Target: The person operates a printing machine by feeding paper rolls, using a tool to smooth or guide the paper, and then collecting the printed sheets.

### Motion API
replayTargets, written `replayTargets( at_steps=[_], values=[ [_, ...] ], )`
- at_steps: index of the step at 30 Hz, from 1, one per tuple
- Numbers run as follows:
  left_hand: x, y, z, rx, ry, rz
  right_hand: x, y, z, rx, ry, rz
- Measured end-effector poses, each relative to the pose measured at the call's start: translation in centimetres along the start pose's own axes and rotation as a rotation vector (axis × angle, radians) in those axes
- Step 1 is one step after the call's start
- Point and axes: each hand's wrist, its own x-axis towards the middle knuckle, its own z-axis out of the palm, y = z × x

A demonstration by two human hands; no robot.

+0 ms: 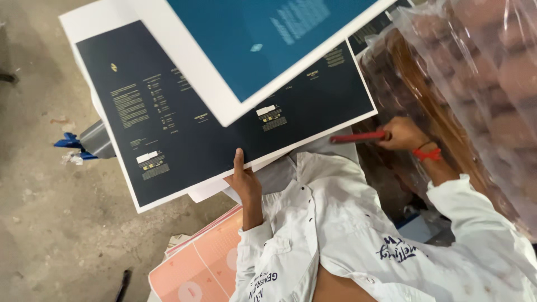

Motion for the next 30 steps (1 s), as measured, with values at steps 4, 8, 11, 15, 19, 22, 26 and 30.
replayTargets(
  at_steps=[4, 8, 11, 15, 19, 22, 26, 30],
  values=[
    [0.1, 0.5, 1.0, -0.028, -0.077, 0.014, 1.5, 0.6, 1.1, -0.07, 0.075, 0.14],
    [-0.2, 1.1, 0.8, 0.246, -0.112, 0.107, 4.2, 1.6, -0.8, 0.116, 0.235, 0.253],
    [-0.4, 1.0, -0.5, 0.392, -0.055, 0.062, 8.1, 1.4, -3.1, 0.211, 0.298, 0.195],
    [-0.3, -0.2, -2.6, 0.348, -0.037, -0.085, 14.4, -0.1, -6.1, 0.442, 0.386, 0.102],
    [0.3, -1.1, -4.1, 0.11, -0.079, -0.085, 18.4, -0.3, -7.9, 0.845, 0.442, 0.047],
    [1.1, -0.9, -5.3, 0.15, -0.047, -0.055, 19.3, 0.1, -8.1, 1.231, 0.452, -0.007],
    [2.7, 0.2, -7.7, 0.115, 0.04, -0.033, 18.4, 0.3, -7.6, 1.64, 0.377, -0.13],
    [4.0, 2.6, -10.5, 0.914, 0.079, -0.272, 15.8, -1.0, -8.1, 1.828, 0.215, -0.273]
  ],
)
